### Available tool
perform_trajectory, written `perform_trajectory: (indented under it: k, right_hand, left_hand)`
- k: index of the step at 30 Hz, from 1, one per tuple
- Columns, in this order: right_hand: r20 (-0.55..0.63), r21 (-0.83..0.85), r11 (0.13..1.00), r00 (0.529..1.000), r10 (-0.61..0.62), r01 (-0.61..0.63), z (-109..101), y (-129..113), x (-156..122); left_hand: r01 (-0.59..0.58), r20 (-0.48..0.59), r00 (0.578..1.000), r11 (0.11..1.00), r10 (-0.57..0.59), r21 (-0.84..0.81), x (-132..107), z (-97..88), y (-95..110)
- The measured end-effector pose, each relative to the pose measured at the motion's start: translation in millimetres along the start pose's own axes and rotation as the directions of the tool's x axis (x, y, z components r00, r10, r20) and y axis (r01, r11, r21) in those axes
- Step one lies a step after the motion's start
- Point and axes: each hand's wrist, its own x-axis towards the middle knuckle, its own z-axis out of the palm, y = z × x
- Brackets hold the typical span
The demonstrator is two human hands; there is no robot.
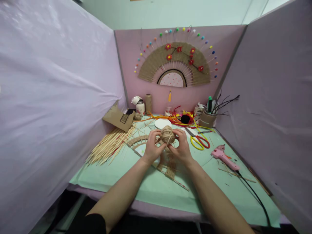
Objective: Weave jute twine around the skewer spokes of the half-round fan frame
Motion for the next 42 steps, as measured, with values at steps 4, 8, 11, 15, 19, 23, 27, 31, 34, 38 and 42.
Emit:
perform_trajectory:
  k: [4, 8, 11, 15, 19, 23, 27, 31, 34, 38, 42]
  right_hand:
    - [-0.04, -0.023, 1.0, 0.999, 0.018, -0.018, 7.2, -1.8, -2.3]
    - [-0.078, -0.051, 0.998, 0.997, 0.019, -0.023, 11.1, -4.0, -3.7]
    - [-0.082, -0.065, 0.998, 0.997, 0.006, -0.012, 13.5, -4.7, -4.6]
    - [-0.097, -0.057, 0.998, 0.995, 0.034, -0.04, 16.9, -3.0, -6.4]
    - [-0.112, -0.004, 1.0, 0.993, 0.024, -0.024, 17.8, -1.1, -6.9]
    - [-0.151, -0.015, 0.999, 0.988, 0.028, -0.03, 16.7, -3.2, -6.5]
    - [-0.162, -0.056, 0.997, 0.986, 0.038, -0.048, 16.0, -5.5, -7.0]
    - [-0.135, -0.057, 0.997, 0.99, 0.04, -0.048, 14.8, -4.6, -6.7]
    - [-0.119, -0.05, 0.996, 0.99, 0.072, -0.078, 13.5, -3.6, -5.4]
    - [-0.117, -0.016, 0.992, 0.986, 0.119, -0.121, 12.4, -2.7, -4.5]
    - [-0.142, 0.025, 0.991, 0.98, 0.137, -0.135, 13.3, -4.3, -5.4]
  left_hand:
    - [0.027, -0.048, 0.998, 0.999, -0.028, -0.027, -2.6, -0.6, -1.6]
    - [0.011, -0.076, 0.997, 1.0, -0.011, 0.001, -1.4, -2.2, -0.1]
    - [-0.052, -0.083, 0.995, 0.993, 0.06, 0.105, -0.1, -4.3, 2.9]
    - [-0.109, -0.1, 0.987, 0.978, 0.128, 0.177, -0.8, -4.8, 5.8]
    - [-0.132, -0.118, 0.982, 0.979, 0.151, 0.152, -3.2, -2.4, 4.6]
    - [-0.086, -0.115, 0.988, 0.987, 0.102, 0.135, -5.4, 1.3, 1.2]
    - [-0.054, -0.131, 0.989, 0.989, 0.072, 0.139, -6.3, 4.8, -0.5]
    - [-0.036, -0.137, 0.989, 0.988, 0.057, 0.15, -6.0, 6.4, -2.3]
    - [-0.022, -0.124, 0.991, 0.99, 0.04, 0.138, -6.4, 6.8, -5.9]
    - [-0.007, -0.087, 0.996, 0.995, 0.015, 0.099, -8.7, 8.5, -10.3]
    - [-0.013, -0.106, 0.994, 0.999, 0.018, 0.041, -10.4, 11.5, -8.4]
